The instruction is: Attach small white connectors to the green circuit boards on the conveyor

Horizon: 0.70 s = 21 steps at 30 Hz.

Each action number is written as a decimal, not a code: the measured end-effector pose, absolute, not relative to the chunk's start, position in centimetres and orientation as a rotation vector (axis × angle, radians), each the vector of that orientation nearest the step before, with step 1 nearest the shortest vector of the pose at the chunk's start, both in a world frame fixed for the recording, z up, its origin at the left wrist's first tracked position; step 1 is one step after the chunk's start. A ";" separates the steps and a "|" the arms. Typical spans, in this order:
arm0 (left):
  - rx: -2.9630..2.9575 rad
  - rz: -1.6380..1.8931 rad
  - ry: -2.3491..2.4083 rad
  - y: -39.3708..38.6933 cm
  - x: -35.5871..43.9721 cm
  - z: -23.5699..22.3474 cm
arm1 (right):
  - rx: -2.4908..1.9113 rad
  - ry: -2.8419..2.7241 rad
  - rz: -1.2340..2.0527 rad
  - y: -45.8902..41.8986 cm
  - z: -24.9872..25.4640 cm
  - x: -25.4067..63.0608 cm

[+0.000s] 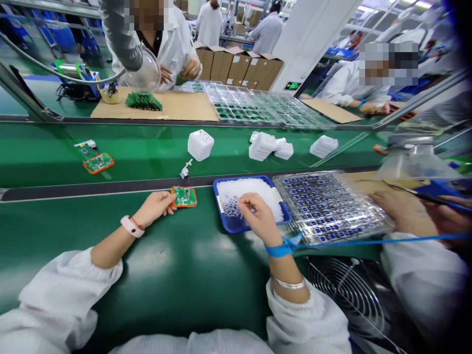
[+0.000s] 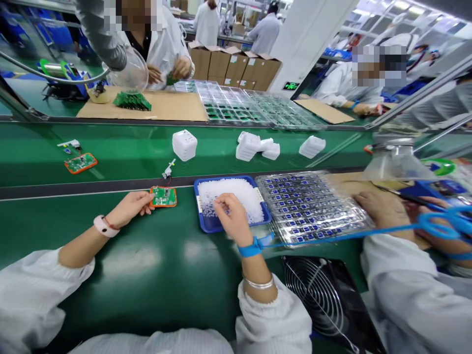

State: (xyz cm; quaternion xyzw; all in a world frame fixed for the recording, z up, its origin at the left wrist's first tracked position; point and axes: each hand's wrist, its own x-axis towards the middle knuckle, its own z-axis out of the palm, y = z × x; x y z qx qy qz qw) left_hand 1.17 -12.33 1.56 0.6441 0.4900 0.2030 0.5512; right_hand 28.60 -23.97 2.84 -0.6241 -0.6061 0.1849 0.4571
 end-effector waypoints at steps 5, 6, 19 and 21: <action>2.009 0.314 1.328 -14.8 -0.6 1.8 | -1.760 -1.526 0.323 -25.3 2.2 32.2; 2.142 0.376 1.387 -14.9 -0.7 1.8 | -1.786 -1.541 0.328 -25.4 2.1 32.5; 2.555 0.410 0.972 -15.0 0.0 0.8 | -1.933 -1.729 0.454 -25.6 0.7 32.8; 2.553 0.369 0.860 -15.4 0.1 1.0 | -1.936 -1.730 0.465 -25.6 0.7 32.6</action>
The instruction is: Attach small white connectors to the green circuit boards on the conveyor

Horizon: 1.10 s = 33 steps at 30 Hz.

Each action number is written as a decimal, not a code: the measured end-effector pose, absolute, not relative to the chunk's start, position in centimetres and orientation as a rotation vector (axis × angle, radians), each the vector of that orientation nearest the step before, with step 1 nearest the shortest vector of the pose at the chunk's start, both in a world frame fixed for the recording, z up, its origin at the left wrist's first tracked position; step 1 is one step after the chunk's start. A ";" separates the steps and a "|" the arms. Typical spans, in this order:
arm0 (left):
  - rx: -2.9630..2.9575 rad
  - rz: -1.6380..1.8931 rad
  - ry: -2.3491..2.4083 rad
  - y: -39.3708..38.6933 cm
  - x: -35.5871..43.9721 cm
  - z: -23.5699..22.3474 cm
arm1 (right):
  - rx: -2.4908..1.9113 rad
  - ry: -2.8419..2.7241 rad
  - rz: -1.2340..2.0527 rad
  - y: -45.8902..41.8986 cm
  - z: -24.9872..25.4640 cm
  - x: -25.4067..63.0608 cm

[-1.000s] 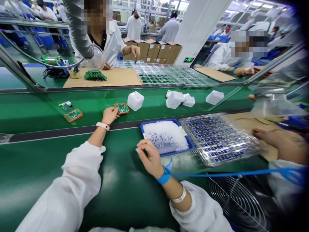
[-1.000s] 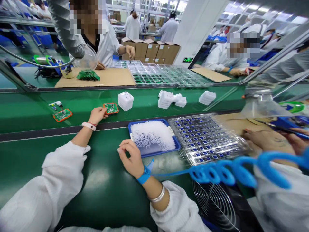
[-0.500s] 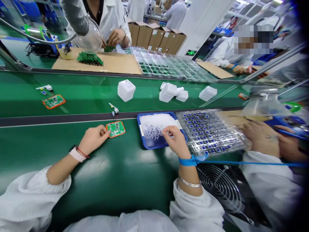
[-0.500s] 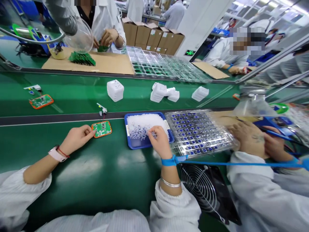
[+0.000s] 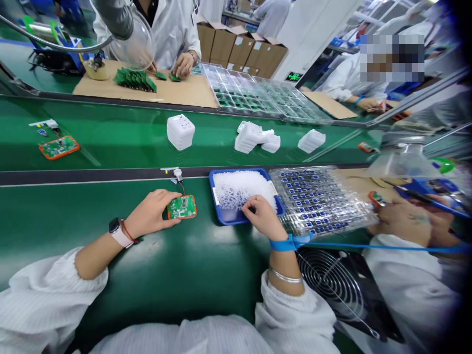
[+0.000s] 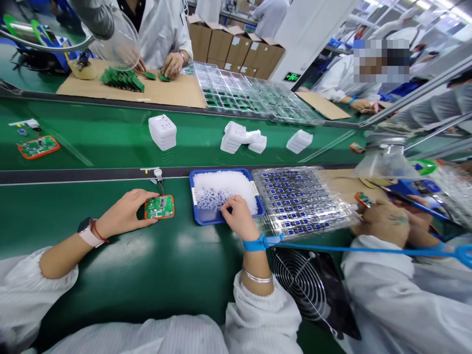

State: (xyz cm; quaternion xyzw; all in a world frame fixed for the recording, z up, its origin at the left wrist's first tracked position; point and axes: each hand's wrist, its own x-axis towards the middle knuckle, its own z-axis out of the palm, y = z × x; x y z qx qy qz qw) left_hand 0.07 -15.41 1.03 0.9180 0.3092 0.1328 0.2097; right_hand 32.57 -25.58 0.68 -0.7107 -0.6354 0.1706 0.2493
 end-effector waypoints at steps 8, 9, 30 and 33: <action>2.556 0.299 0.683 -17.3 -0.1 1.0 | -1.899 -1.810 0.483 -25.6 0.6 32.6; 2.546 0.298 0.683 -17.5 -0.3 1.0 | -1.883 -1.819 0.476 -25.6 0.9 32.5; 2.038 0.519 0.866 -17.8 2.7 1.2 | -1.481 -1.754 0.767 -24.0 0.0 19.6; 2.053 0.453 0.922 -17.6 3.1 1.4 | -1.469 -1.710 0.844 -23.8 -0.2 19.5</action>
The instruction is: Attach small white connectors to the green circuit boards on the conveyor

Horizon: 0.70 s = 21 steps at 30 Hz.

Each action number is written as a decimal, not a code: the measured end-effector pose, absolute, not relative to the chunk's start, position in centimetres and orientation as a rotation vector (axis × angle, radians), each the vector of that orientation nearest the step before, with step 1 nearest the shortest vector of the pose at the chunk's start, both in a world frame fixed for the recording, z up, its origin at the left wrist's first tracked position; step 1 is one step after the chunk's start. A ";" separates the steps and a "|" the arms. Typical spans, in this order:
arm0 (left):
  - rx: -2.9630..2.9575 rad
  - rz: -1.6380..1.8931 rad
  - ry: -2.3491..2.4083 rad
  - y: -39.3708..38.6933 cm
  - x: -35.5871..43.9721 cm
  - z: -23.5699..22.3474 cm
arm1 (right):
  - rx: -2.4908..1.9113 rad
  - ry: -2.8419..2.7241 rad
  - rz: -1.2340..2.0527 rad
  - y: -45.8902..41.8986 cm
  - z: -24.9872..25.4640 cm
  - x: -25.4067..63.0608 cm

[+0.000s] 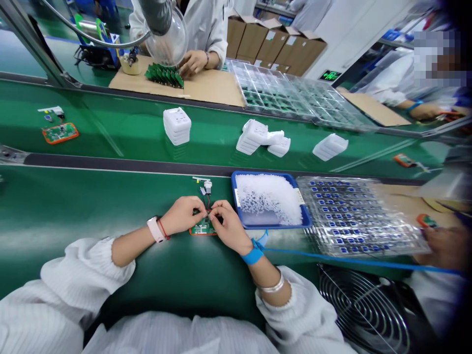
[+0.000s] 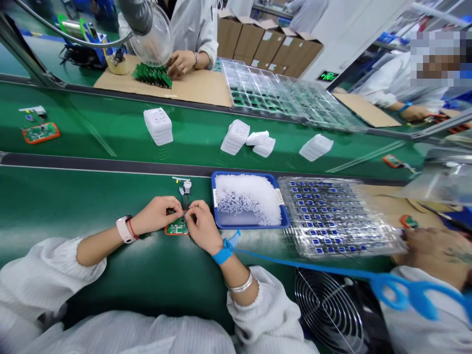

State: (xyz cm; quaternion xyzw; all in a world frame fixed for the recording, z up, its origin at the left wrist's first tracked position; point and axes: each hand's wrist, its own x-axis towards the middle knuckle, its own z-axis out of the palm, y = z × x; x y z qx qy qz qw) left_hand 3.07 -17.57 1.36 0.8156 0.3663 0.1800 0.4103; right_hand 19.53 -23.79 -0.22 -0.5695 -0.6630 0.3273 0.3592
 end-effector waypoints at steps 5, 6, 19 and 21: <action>2.081 0.371 0.959 -17.1 3.3 1.6 | -1.477 -1.704 0.852 -23.6 -0.2 19.1; 2.080 0.391 0.945 -17.2 3.3 1.6 | -1.480 -1.705 0.837 -23.7 0.0 19.0; 2.358 0.396 0.800 -18.0 2.4 1.0 | -2.012 -1.613 0.318 -26.5 1.0 30.9; 2.362 0.386 0.805 -18.0 2.4 1.0 | -2.042 -1.642 0.315 -26.6 0.4 31.2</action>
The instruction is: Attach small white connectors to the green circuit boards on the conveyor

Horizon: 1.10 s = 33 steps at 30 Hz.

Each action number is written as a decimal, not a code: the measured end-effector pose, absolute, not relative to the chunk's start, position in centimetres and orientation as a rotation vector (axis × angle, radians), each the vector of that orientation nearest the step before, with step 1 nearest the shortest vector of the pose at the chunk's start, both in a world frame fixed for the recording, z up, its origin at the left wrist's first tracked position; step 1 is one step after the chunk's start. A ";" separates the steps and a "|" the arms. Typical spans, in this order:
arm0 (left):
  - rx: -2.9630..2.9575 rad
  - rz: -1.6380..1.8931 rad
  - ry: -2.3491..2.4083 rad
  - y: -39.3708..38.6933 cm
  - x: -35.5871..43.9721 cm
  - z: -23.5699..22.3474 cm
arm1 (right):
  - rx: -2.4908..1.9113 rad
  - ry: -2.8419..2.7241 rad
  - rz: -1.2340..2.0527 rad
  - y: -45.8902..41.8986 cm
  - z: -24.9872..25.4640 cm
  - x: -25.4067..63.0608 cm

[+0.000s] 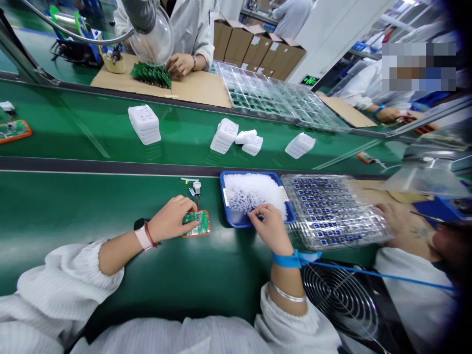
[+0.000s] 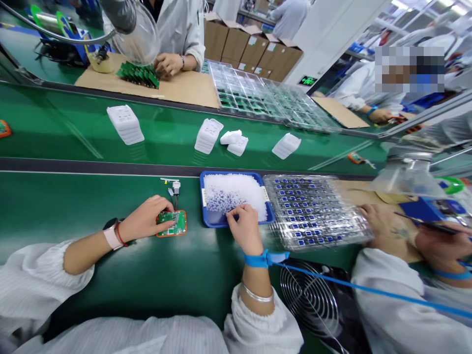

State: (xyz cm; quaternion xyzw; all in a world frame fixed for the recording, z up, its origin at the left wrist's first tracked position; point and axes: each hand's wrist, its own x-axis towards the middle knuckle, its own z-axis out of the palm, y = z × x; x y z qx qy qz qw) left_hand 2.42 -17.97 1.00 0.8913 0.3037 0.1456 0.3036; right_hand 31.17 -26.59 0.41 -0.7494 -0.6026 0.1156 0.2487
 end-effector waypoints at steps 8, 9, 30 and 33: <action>2.384 0.384 0.757 -17.8 2.4 1.1 | -2.058 -1.716 0.273 -26.4 -0.2 30.3; 2.381 0.390 0.754 -17.8 2.3 1.1 | -2.048 -1.725 0.282 -26.4 -0.2 30.4; 2.033 0.550 0.770 -17.7 2.8 1.2 | -1.417 -1.732 0.658 -24.4 0.2 19.6; 2.084 0.557 0.795 -17.9 2.9 1.1 | -1.465 -1.744 0.684 -24.5 -0.2 19.7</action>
